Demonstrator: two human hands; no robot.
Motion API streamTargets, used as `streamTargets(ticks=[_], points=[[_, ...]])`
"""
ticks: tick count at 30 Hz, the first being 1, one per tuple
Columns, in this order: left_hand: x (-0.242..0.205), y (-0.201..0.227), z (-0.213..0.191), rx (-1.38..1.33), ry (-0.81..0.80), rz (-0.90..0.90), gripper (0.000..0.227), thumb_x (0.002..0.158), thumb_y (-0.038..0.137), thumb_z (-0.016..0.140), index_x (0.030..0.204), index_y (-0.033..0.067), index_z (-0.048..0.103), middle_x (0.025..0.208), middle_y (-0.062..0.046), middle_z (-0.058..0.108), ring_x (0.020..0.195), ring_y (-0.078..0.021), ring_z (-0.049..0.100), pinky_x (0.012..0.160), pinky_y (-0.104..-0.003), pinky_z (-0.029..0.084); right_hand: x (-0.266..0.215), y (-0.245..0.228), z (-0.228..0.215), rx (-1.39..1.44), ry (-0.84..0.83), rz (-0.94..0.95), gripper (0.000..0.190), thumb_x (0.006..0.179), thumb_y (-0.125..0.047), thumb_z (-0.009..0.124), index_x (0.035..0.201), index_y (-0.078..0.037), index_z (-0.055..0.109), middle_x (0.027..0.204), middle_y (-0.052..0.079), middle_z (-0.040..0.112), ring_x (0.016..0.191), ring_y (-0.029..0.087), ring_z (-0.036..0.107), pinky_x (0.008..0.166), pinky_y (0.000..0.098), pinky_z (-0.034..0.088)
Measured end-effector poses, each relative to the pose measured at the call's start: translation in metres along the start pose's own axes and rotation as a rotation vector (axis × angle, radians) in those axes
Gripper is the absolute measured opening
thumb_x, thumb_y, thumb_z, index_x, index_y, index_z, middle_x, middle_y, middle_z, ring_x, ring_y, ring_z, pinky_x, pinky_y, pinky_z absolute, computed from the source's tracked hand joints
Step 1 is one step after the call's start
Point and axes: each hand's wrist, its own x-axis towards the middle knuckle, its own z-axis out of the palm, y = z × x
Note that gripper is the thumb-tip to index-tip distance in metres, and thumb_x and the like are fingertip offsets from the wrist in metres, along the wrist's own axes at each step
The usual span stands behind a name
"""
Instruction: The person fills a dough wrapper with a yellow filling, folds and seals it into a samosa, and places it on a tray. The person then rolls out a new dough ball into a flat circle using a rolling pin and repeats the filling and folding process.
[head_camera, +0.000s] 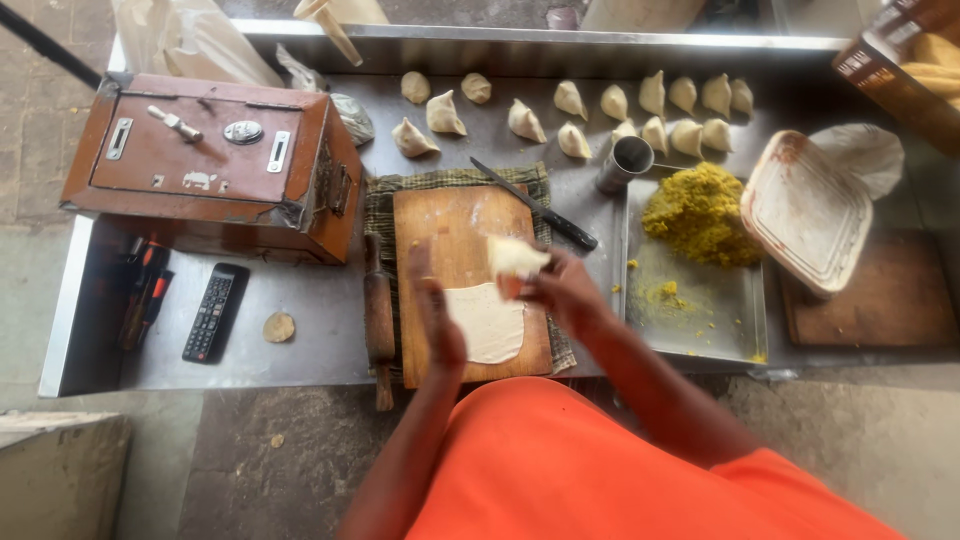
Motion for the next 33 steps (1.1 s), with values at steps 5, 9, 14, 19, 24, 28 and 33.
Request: streamTargets(ticks=[5, 9, 14, 19, 24, 28, 33], points=[[-0.026, 0.009, -0.061, -0.186, 0.104, -0.258, 0.052, 0.111, 0.04, 0.04, 0.144, 0.0017, 0.053, 0.127, -0.014, 0.07, 0.113, -0.0218, 0.069, 0.098, -0.036, 0.055, 0.099, -0.047, -0.002, -0.805, 0.103, -0.392, 0.062, 0.082, -0.01, 0.082, 0.138, -0.002, 0.057, 0.11, 0.015, 0.075, 0.093, 0.021, 0.076, 0.082, 0.0312, 0.065], [-0.077, 0.006, -0.096, -0.076, 0.304, -0.364, 0.042, 0.109, 0.031, 0.048, 0.134, 0.0014, 0.062, 0.117, -0.01, 0.072, 0.102, -0.0176, 0.068, 0.091, -0.034, 0.055, 0.185, -0.067, 0.005, -1.152, 0.213, -0.474, 0.055, 0.088, -0.012, 0.077, 0.14, -0.009, 0.059, 0.111, 0.013, 0.076, 0.088, 0.017, 0.075, 0.073, 0.0296, 0.063], [-0.127, 0.002, -0.127, -0.038, 0.559, -0.417, 0.036, 0.107, 0.027, 0.053, 0.128, 0.0007, 0.065, 0.11, -0.011, 0.073, 0.096, -0.0166, 0.07, 0.084, -0.032, 0.057, 0.251, -0.066, 0.023, -1.54, 0.206, -0.694, 0.058, 0.083, -0.021, 0.084, 0.137, -0.014, 0.063, 0.101, 0.008, 0.08, 0.091, 0.022, 0.071, 0.077, 0.038, 0.055], [-0.138, 0.003, -0.136, 0.08, 0.6, -0.415, 0.034, 0.108, 0.026, 0.053, 0.125, 0.0003, 0.067, 0.109, -0.009, 0.074, 0.095, -0.0161, 0.069, 0.082, -0.031, 0.056, 0.237, -0.049, 0.017, -1.418, 0.195, -0.887, 0.046, 0.088, -0.018, 0.079, 0.132, -0.011, 0.066, 0.114, 0.01, 0.075, 0.084, 0.023, 0.074, 0.067, 0.0377, 0.06], [-0.121, -0.001, -0.126, 0.039, 0.484, -0.426, 0.031, 0.107, 0.023, 0.054, 0.124, -0.0001, 0.067, 0.11, -0.008, 0.074, 0.095, -0.0156, 0.07, 0.084, -0.03, 0.058, 0.123, 0.018, -0.008, -1.492, -0.025, -0.738, 0.011, 0.101, -0.016, 0.073, 0.11, -0.013, 0.078, 0.097, 0.008, 0.077, 0.078, 0.02, 0.072, 0.066, 0.033, 0.059], [-0.101, -0.002, -0.12, -0.012, 0.35, -0.437, 0.03, 0.106, 0.021, 0.055, 0.123, -0.0005, 0.066, 0.109, -0.009, 0.074, 0.094, -0.0147, 0.07, 0.084, -0.029, 0.058, 0.054, 0.058, -0.012, -1.519, -0.136, -0.764, 0.02, 0.095, -0.021, 0.071, 0.113, -0.014, 0.077, 0.105, 0.006, 0.076, 0.095, 0.024, 0.071, 0.078, 0.0386, 0.059], [-0.085, -0.011, -0.118, -0.124, 0.205, -0.426, 0.028, 0.106, 0.02, 0.056, 0.123, -0.0005, 0.067, 0.107, -0.009, 0.074, 0.093, -0.0142, 0.069, 0.084, -0.028, 0.057, 0.063, 0.094, 0.04, -1.529, -0.385, -1.015, 0.024, 0.102, -0.017, 0.065, 0.123, -0.011, 0.073, 0.118, 0.007, 0.073, 0.111, 0.025, 0.068, 0.093, 0.0406, 0.058]])
